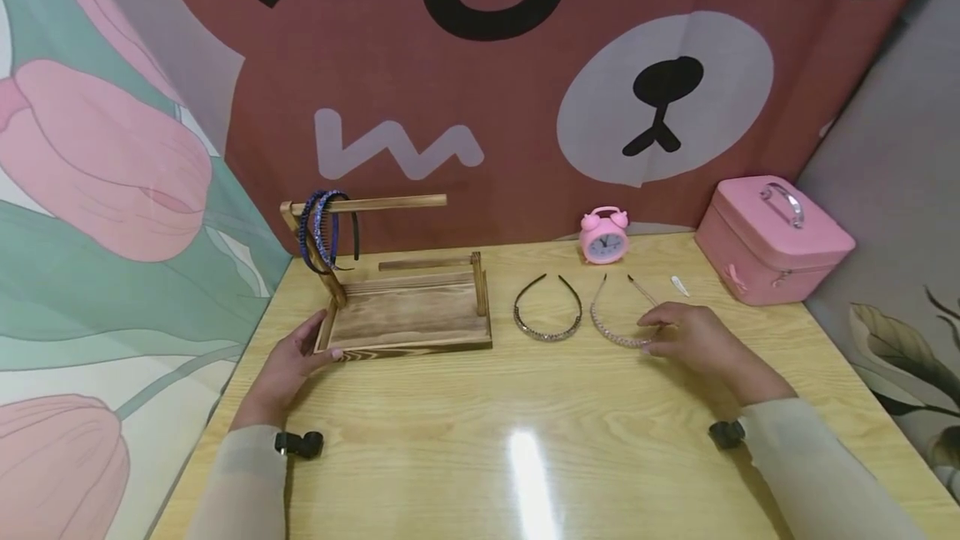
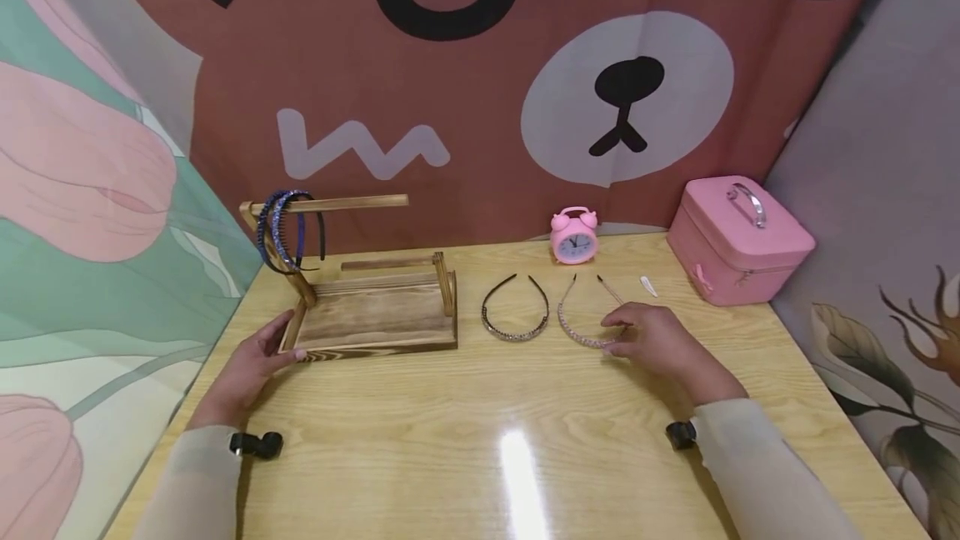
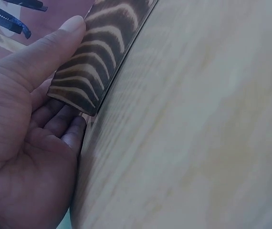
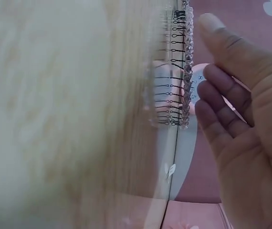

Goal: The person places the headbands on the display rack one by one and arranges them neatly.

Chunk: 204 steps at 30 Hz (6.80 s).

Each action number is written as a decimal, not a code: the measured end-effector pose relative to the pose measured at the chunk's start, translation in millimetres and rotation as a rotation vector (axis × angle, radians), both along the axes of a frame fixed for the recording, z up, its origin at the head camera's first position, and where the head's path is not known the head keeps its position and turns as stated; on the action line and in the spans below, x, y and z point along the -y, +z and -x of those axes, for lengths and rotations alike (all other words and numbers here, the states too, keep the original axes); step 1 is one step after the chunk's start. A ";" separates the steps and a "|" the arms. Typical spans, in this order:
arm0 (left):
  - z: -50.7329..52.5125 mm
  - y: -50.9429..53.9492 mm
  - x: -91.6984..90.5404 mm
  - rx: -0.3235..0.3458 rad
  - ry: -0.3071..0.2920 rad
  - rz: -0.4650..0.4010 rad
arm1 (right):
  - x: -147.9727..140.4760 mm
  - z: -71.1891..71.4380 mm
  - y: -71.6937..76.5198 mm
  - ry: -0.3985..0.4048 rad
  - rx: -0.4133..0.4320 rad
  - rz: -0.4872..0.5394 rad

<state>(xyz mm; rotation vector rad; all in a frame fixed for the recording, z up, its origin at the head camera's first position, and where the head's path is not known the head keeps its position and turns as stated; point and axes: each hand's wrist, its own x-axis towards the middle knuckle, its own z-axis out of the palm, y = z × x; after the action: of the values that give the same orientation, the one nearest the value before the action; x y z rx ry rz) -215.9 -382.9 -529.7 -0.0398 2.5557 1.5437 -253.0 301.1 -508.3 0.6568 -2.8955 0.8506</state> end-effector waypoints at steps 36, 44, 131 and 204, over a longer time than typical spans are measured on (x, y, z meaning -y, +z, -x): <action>-4.2 -0.7 -0.4 -0.001 -0.002 0.016 | 20.9 -5.1 44.2 -0.215 0.033 0.559; -5.9 -1.1 -1.1 -0.005 0.000 -0.004 | 36.9 3.9 62.8 -0.085 0.195 0.990; 0.4 -0.7 -3.3 -0.009 0.021 -0.022 | 427.2 52.0 153.5 0.108 0.533 1.418; -0.8 0.1 -1.8 -0.007 0.005 -0.008 | 111.9 46.8 9.0 0.208 0.064 0.063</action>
<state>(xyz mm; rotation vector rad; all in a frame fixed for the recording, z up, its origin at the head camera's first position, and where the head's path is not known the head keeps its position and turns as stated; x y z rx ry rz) -215.1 -381.1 -529.6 -0.0403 2.5572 1.5587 -299.9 189.2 -499.2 0.9552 -2.8781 0.9975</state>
